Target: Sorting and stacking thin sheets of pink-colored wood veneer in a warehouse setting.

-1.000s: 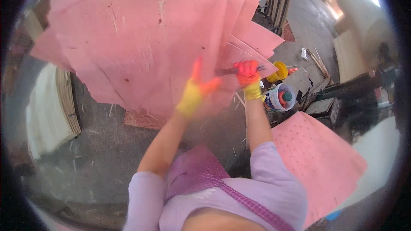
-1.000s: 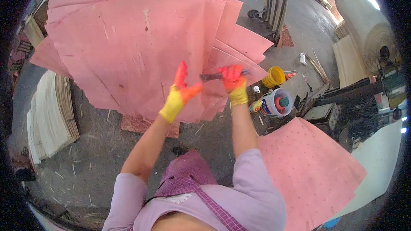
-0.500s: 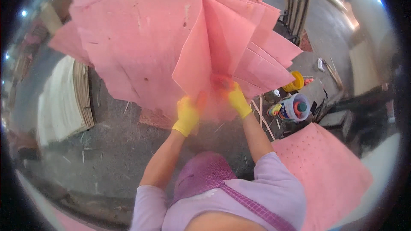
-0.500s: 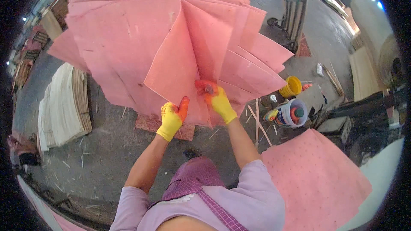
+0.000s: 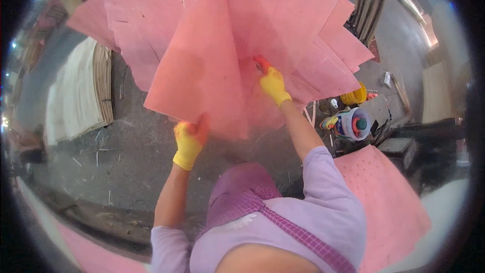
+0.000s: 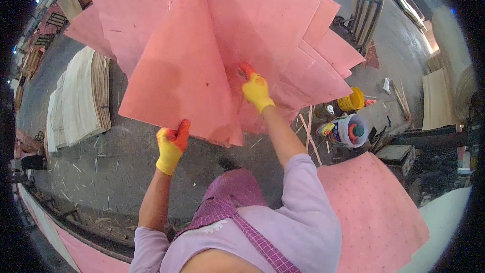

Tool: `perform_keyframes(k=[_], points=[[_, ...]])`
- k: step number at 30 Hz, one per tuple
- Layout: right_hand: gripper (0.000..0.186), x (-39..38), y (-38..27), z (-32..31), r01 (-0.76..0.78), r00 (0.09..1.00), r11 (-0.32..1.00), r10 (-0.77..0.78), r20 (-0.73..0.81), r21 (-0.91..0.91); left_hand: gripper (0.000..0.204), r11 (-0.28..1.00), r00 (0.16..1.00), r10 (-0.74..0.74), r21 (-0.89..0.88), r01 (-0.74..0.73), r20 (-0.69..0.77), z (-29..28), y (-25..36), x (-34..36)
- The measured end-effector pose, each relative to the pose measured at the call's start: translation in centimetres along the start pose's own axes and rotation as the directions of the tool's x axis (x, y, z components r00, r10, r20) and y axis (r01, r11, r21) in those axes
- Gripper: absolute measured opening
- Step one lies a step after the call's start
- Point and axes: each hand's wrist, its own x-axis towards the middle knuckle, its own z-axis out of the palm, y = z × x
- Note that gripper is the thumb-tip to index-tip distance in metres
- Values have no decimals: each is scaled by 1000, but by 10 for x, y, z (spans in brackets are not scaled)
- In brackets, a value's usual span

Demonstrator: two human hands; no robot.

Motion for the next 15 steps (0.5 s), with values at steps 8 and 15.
perform_keyframes(k=[8, 15], points=[[75, -35, -136, 89, -539, 833, 334, 76, 548, 774, 6, 992, 984, -128, -32, 125, -123, -71, 9, -69], [78, -93, -226, 107, -655, 688, 439, 10, 726, 615, 19, 666, 649, -731, -428, 611, -211, -129, 7, -144]])
